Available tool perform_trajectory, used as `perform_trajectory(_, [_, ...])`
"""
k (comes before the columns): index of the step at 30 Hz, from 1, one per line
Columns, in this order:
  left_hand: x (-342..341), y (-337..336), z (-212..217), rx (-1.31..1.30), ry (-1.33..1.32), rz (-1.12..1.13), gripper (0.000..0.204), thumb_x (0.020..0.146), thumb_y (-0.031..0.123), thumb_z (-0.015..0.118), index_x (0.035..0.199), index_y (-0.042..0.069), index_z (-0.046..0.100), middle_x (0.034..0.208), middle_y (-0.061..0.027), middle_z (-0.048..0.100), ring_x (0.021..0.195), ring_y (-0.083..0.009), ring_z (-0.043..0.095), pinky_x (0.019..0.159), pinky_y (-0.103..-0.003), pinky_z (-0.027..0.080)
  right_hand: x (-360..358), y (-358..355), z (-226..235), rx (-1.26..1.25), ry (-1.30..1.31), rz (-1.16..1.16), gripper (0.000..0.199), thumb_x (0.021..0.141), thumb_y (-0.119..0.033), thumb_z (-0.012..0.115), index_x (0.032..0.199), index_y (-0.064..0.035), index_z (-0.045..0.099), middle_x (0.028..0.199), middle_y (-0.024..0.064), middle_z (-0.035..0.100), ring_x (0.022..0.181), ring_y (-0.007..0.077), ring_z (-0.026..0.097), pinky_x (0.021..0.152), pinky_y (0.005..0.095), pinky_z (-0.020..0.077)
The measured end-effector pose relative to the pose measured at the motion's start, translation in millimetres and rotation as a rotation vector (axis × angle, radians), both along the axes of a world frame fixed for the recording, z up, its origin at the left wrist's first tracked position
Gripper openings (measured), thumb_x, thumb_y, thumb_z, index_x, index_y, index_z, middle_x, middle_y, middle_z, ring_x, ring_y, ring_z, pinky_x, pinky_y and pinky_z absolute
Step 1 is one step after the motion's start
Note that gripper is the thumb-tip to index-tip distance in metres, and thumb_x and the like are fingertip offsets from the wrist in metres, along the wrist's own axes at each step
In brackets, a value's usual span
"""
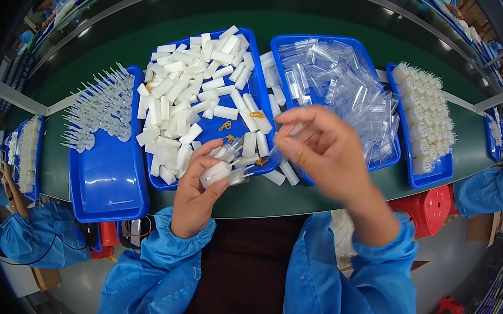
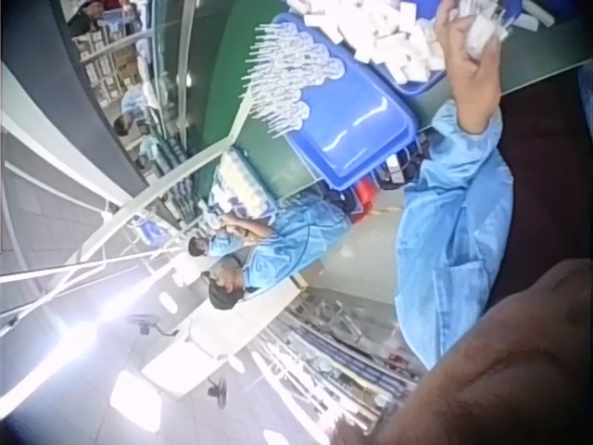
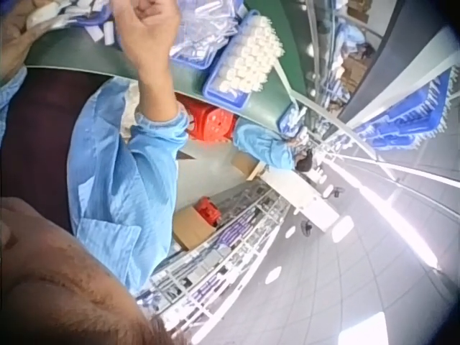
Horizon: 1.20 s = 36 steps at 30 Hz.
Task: The person assembles plastic components by hand, securing them with rubber bands on a factory production line.
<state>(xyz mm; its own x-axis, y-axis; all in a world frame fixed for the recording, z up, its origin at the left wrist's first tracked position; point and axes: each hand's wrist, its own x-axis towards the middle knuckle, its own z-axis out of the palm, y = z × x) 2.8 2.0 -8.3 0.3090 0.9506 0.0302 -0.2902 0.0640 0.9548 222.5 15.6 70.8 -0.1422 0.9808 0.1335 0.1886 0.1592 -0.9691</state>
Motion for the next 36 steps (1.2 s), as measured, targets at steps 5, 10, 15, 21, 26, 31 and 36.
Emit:
perform_trajectory(5, [1, 0, 9, 0.292, 0.33, 0.074, 0.019, 0.082, 0.004, 0.06, 0.101, 0.003, 0.057, 0.135, -0.0147, 0.033, 0.114, -0.0272, 0.044, 0.091, -0.035, 0.04, -40, -17, -38, -0.074, 0.665, -0.139, 0.03, 0.089, -0.01, 0.057, 0.117, -0.0002, 0.051, 0.087, 0.0053, 0.059, 0.064, 0.0051, 0.047, 0.061, 0.0188, 0.0407])
perform_trajectory(10, [2, -4, 12, 0.339, 0.412, 0.126, 0.021, 0.081, 0.004, 0.061, 0.102, 0.002, 0.059, 0.136, -0.0164, 0.033, 0.115, -0.0306, 0.043, 0.092, -0.037, 0.04, -60, -15, -56, -0.036, 0.732, -0.165, 0.03, 0.091, -0.011, 0.053, 0.119, -0.0014, 0.048, 0.09, 0.0064, 0.059, 0.071, 0.0068, 0.048, 0.066, 0.0203, 0.0412])
perform_trajectory(15, [4, -4, 11, 0.366, 0.427, 0.165, 0.023, 0.081, 0.004, 0.061, 0.103, 0.002, 0.059, 0.136, -0.0177, 0.033, 0.117, -0.0318, 0.042, 0.093, -0.038, 0.039, -58, -15, -61, 0.132, 0.602, -0.259, 0.03, 0.092, -0.01, 0.051, 0.121, -0.0019, 0.047, 0.091, 0.0058, 0.058, 0.073, 0.0066, 0.049, 0.067, 0.0202, 0.0421])
perform_trajectory(21, [4, -4, 8, 0.39, 0.464, 0.15, 0.023, 0.079, 0.002, 0.062, 0.102, 0.002, 0.06, 0.136, -0.0182, 0.033, 0.118, -0.0317, 0.041, 0.094, -0.038, 0.039, -59, -15, -61, -0.034, 0.469, -0.178, 0.03, 0.092, -0.011, 0.051, 0.119, -0.0001, 0.048, 0.091, 0.0069, 0.059, 0.076, 0.0086, 0.052, 0.071, 0.0231, 0.0436])
perform_trajectory(26, [5, -4, 8, 0.377, 0.456, 0.177, 0.023, 0.078, 0.002, 0.063, 0.101, 0.002, 0.06, 0.135, -0.0182, 0.033, 0.117, -0.0319, 0.042, 0.094, -0.038, 0.039, -62, -15, -65, -0.115, 0.6, -0.134, 0.028, 0.091, -0.013, 0.054, 0.116, -0.0015, 0.053, 0.089, 0.0052, 0.06, 0.081, 0.0072, 0.054, 0.071, 0.0211, 0.0445])
perform_trajectory(31, [3, -3, 7, 0.398, 0.48, 0.192, 0.023, 0.078, 0.002, 0.063, 0.101, 0.003, 0.06, 0.134, -0.0181, 0.034, 0.117, -0.0317, 0.042, 0.093, -0.038, 0.039, -65, -15, -65, -0.162, 0.701, -0.136, 0.026, 0.091, -0.012, 0.055, 0.114, -0.0012, 0.054, 0.09, 0.0065, 0.061, 0.083, 0.0093, 0.056, 0.075, 0.0228, 0.0451])
perform_trajectory(36, [2, -3, 7, 0.389, 0.474, 0.2, 0.023, 0.078, 0.003, 0.064, 0.101, 0.003, 0.06, 0.134, -0.018, 0.035, 0.117, -0.0319, 0.042, 0.093, -0.038, 0.039, -66, -16, -66, -0.203, 0.722, -0.118, 0.026, 0.091, -0.011, 0.054, 0.115, -0.0012, 0.053, 0.092, 0.0079, 0.059, 0.085, 0.0107, 0.054, 0.083, 0.0248, 0.042])
